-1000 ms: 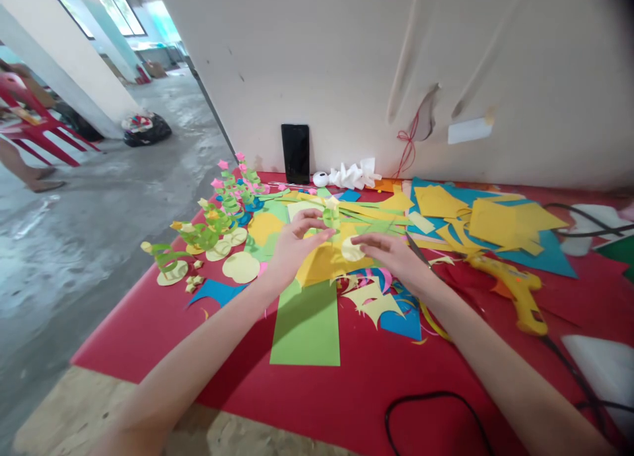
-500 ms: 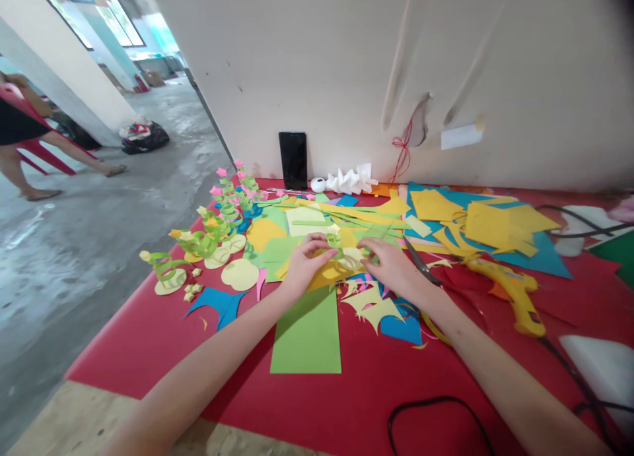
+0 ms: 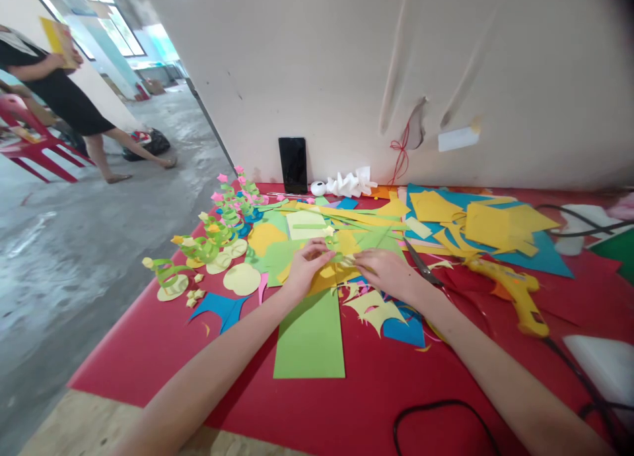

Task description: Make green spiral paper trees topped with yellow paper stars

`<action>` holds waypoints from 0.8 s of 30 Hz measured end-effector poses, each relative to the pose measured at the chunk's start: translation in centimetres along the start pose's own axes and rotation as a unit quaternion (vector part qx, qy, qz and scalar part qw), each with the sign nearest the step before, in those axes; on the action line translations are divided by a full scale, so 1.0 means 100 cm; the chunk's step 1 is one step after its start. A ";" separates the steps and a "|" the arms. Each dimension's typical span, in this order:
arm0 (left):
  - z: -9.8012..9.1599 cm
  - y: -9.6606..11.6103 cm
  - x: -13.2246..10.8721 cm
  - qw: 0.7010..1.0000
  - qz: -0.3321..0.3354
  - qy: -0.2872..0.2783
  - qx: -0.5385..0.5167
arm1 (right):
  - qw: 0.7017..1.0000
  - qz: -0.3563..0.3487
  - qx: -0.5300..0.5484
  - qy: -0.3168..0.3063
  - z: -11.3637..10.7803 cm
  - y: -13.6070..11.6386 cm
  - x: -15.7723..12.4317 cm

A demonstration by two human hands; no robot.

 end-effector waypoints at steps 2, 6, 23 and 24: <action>0.000 0.000 0.000 1.000 0.002 0.000 0.010 | 1.000 0.015 -0.007 -0.002 0.000 0.001 0.000; 0.001 0.008 -0.004 0.998 0.027 0.005 0.061 | 0.999 0.032 -0.018 0.001 0.001 0.004 0.001; 0.040 0.091 -0.040 0.898 0.164 0.028 0.408 | 0.962 -0.218 -0.087 0.136 -0.019 -0.155 0.008; 0.041 0.088 -0.045 0.892 0.146 0.066 0.422 | 0.967 -0.201 -0.085 0.131 -0.015 -0.148 0.015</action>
Point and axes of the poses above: each hand's wrist, its own x-axis towards the middle knuckle, its own z-axis out of the palm, y = z × x, the point moved 5 cm from there along x, towards the middle knuckle, and after that the axes turned 11 degrees about -z, right-handed, at the moved point
